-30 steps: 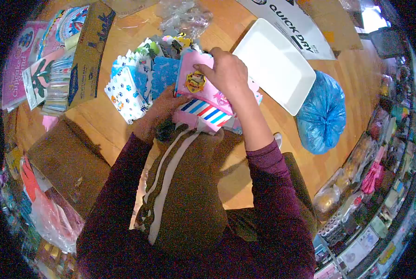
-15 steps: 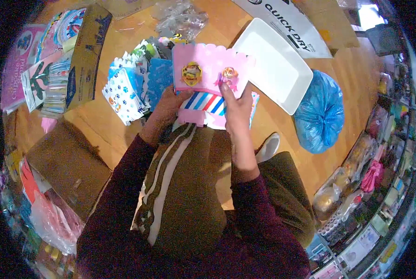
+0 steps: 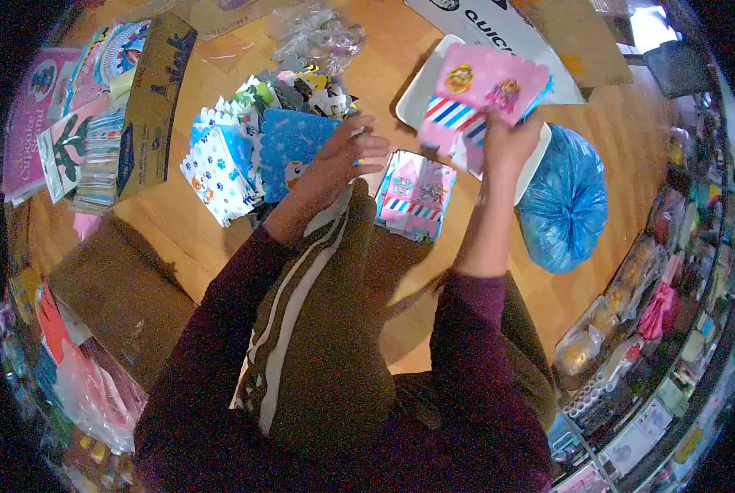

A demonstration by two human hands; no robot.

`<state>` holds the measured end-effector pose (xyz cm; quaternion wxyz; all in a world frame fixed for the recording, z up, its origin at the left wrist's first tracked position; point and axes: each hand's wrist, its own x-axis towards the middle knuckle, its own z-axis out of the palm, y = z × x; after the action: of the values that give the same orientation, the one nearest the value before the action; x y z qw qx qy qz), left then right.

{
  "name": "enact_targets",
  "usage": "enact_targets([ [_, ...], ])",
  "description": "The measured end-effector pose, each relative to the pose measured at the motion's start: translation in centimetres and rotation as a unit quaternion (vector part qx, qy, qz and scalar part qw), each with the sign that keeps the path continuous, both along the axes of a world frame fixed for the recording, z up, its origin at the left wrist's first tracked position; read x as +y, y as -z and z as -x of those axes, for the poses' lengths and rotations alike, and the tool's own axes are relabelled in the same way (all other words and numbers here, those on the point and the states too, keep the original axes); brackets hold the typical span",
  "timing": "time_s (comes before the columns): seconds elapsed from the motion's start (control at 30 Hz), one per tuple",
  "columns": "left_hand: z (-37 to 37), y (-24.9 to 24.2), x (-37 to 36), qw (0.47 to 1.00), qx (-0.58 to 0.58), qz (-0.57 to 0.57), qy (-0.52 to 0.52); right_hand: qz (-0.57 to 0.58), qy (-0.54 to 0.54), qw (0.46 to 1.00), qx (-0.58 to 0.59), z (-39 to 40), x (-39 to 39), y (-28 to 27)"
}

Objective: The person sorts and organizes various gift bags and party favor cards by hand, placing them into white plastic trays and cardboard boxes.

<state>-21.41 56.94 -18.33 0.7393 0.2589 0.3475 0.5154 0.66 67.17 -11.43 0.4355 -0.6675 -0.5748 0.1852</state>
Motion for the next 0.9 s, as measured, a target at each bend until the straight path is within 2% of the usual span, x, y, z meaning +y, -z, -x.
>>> enact_targets([
  [0.03, 0.5, -0.5, -0.4, 0.999, -0.027, 0.025, 0.014, -0.001, 0.002, 1.000, 0.000, -0.3, 1.7, 0.9],
  [0.1, 1.0, -0.4, -1.6, 0.999, -0.024, 0.034, 0.019, 0.052, 0.112, 0.972, -0.201, -0.1, 4.5, 1.9],
  [0.2, 1.5, 0.2, -3.0, 0.997, -0.038, 0.061, 0.021, 0.174, 0.165, 0.949, -0.203, 2.7, 6.9, 3.9],
  [0.23, 1.6, 0.5, -3.4, 0.995, -0.055, 0.078, 0.022, 0.201, 0.117, 0.942, -0.241, 3.3, 6.7, 5.0],
  [0.27, 1.7, 0.4, -3.5, 0.995, -0.053, 0.080, 0.026, 0.206, 0.120, 0.941, -0.240, 4.0, 6.9, 7.0],
  [0.33, 2.0, 0.1, -3.5, 0.993, -0.050, 0.103, 0.019, 0.229, 0.090, 0.945, -0.215, 6.9, 6.6, 6.9],
  [0.43, 2.3, -0.3, -3.4, 0.994, -0.041, 0.102, 0.018, 0.263, 0.032, 0.931, -0.250, 9.4, 6.0, 6.3],
  [0.67, 2.3, -0.4, -3.5, 0.995, -0.015, 0.098, 0.020, 0.288, 0.059, 0.945, -0.140, 10.7, 5.5, 6.8],
  [0.9, 2.7, -0.2, -4.1, 0.995, -0.010, 0.094, 0.013, 0.283, 0.016, 0.947, -0.151, 11.5, 4.3, 9.3],
])
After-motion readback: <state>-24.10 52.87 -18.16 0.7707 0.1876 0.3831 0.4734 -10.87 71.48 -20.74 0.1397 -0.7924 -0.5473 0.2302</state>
